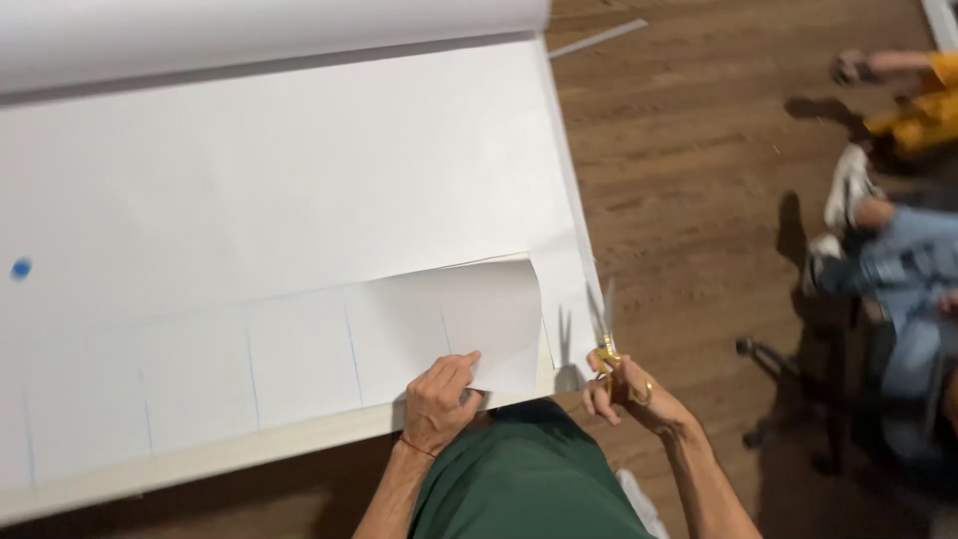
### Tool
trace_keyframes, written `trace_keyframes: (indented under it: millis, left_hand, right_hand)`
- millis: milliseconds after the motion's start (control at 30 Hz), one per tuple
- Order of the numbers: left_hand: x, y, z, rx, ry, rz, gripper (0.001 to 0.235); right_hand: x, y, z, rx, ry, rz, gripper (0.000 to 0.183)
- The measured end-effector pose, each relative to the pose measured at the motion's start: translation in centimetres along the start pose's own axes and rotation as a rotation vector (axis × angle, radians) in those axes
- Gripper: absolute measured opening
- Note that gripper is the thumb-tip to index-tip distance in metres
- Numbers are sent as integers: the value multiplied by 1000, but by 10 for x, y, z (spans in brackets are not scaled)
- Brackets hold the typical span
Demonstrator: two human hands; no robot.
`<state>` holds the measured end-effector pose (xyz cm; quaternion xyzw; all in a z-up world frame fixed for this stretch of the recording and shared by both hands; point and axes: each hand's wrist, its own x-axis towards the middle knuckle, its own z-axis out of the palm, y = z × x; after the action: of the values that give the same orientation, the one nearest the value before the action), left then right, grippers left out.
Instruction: Cutting a large sheet of white material into smaller rectangular pieces using scissors along marked lines
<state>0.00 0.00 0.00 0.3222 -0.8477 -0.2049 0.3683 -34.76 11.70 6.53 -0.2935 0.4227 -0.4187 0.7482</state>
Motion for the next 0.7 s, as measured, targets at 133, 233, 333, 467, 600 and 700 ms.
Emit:
trace_keyframes:
  millis: [133,233,333,467,600,700]
  left_hand:
    - [-23,15,13,50,60,-237,31]
    - [-52,15,24,-146,304,-548,35]
    - [-89,12,28,-103,583,-895,26]
    - [-101,27,2,-495,930,-1270,55]
    - [-102,38,-32,-972,1296,-1271,52]
    - [-115,33,-51,-1164,1297,-1492,36]
  right_hand:
    - [13,-30,-55,-65,-49,67,67]
    - [38,-55,-68,-167,-141,139,68]
    - [67,-69,-67,-247,-270,200,65]
    - [112,-84,-39,-474,-529,339,85]
    - [166,-98,2,-779,-714,632,99]
    - [211,-102,32,-894,-817,729,109]
